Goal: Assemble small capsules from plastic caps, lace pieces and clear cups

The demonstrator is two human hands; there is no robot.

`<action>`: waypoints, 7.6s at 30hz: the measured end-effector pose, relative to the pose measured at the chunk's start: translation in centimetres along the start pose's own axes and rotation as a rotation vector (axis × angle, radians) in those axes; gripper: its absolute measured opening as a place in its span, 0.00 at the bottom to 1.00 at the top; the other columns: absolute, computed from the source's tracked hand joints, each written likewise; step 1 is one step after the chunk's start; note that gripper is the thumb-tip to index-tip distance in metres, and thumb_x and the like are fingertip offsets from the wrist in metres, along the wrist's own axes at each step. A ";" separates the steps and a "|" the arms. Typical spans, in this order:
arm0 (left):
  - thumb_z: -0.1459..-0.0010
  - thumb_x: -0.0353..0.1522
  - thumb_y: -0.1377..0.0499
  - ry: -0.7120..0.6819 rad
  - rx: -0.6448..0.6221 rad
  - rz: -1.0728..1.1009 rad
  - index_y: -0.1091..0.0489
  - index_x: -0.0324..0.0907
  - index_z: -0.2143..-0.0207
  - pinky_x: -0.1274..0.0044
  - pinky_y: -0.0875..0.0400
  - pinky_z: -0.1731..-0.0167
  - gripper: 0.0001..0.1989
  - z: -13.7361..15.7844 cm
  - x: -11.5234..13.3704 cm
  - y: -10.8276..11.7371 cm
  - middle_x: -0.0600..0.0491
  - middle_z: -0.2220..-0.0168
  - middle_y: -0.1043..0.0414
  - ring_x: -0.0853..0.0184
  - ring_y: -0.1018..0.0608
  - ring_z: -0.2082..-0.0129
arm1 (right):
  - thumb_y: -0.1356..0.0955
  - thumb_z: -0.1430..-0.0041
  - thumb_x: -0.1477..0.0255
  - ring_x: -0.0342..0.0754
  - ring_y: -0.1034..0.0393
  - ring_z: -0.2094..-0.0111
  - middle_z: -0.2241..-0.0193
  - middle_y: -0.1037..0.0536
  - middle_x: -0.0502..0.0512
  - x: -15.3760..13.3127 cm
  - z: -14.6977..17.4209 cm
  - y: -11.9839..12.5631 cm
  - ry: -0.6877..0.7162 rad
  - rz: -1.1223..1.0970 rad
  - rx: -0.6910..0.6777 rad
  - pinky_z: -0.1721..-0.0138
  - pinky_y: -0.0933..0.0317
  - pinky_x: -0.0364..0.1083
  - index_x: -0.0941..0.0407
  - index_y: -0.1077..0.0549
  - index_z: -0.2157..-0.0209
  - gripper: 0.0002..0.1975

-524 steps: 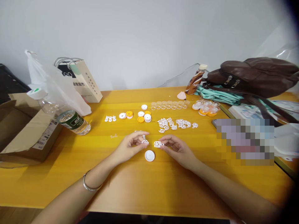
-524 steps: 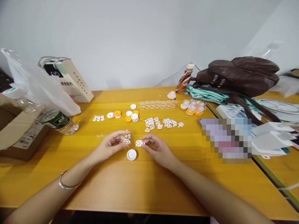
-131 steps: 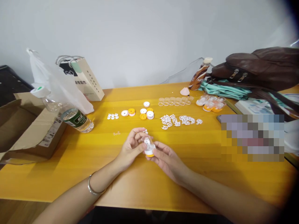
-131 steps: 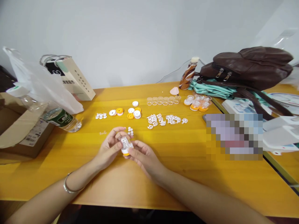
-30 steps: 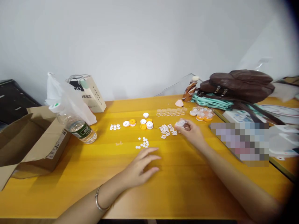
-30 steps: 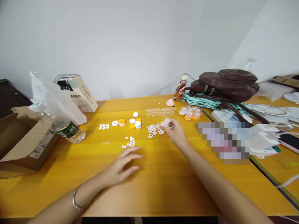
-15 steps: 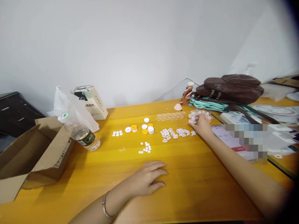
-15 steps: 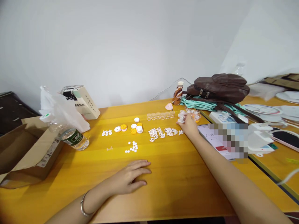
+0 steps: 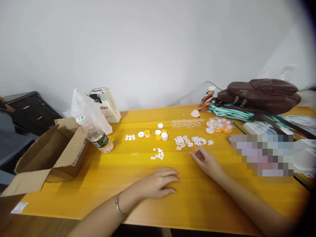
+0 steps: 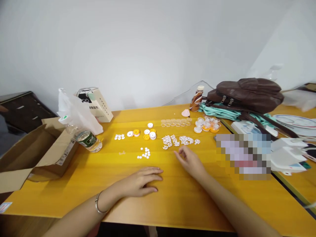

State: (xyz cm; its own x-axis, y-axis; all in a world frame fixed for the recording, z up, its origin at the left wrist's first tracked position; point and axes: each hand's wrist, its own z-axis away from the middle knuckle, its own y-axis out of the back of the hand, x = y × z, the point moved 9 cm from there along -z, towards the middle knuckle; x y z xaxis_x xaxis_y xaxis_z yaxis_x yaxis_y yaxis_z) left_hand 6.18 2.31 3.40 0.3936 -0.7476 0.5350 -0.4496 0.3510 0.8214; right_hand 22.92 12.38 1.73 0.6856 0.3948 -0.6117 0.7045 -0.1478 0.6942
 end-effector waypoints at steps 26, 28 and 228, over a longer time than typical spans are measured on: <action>0.46 0.31 0.45 0.617 0.714 -0.450 0.35 0.41 0.55 0.67 0.39 0.49 0.14 6.9 -15.7 14.1 0.45 0.54 0.32 0.58 0.31 0.52 | 0.43 0.41 0.62 0.43 0.38 0.81 0.83 0.30 0.51 -4.7 1.5 -3.1 0.136 0.454 -0.292 0.78 0.62 0.42 0.56 0.35 0.80 0.18; 0.47 0.32 0.43 0.596 0.670 -0.439 0.35 0.41 0.54 0.68 0.39 0.49 0.17 5.3 -15.7 13.7 0.45 0.53 0.32 0.58 0.32 0.51 | 0.43 0.41 0.62 0.43 0.38 0.80 0.82 0.29 0.51 -5.0 1.9 -3.2 0.127 0.458 -0.286 0.78 0.62 0.42 0.56 0.35 0.79 0.18; 0.45 0.32 0.45 0.424 0.655 0.047 0.28 0.40 0.72 0.78 0.33 0.67 0.07 5.5 2.1 -1.4 0.53 0.73 0.28 0.69 0.26 0.70 | 0.37 0.42 0.71 0.50 0.30 0.55 0.60 0.23 0.56 -12.9 12.1 -2.4 0.552 -0.147 -0.218 0.53 0.37 0.50 0.54 0.26 0.64 0.08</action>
State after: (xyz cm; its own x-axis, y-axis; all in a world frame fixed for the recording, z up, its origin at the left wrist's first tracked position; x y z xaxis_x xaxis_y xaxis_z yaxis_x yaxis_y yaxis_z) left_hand 3.26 -2.87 2.26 0.5761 -0.4141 0.7047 -0.8030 -0.1258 0.5825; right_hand 14.57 -3.36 3.36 0.3460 0.8175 -0.4605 0.6909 0.1101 0.7145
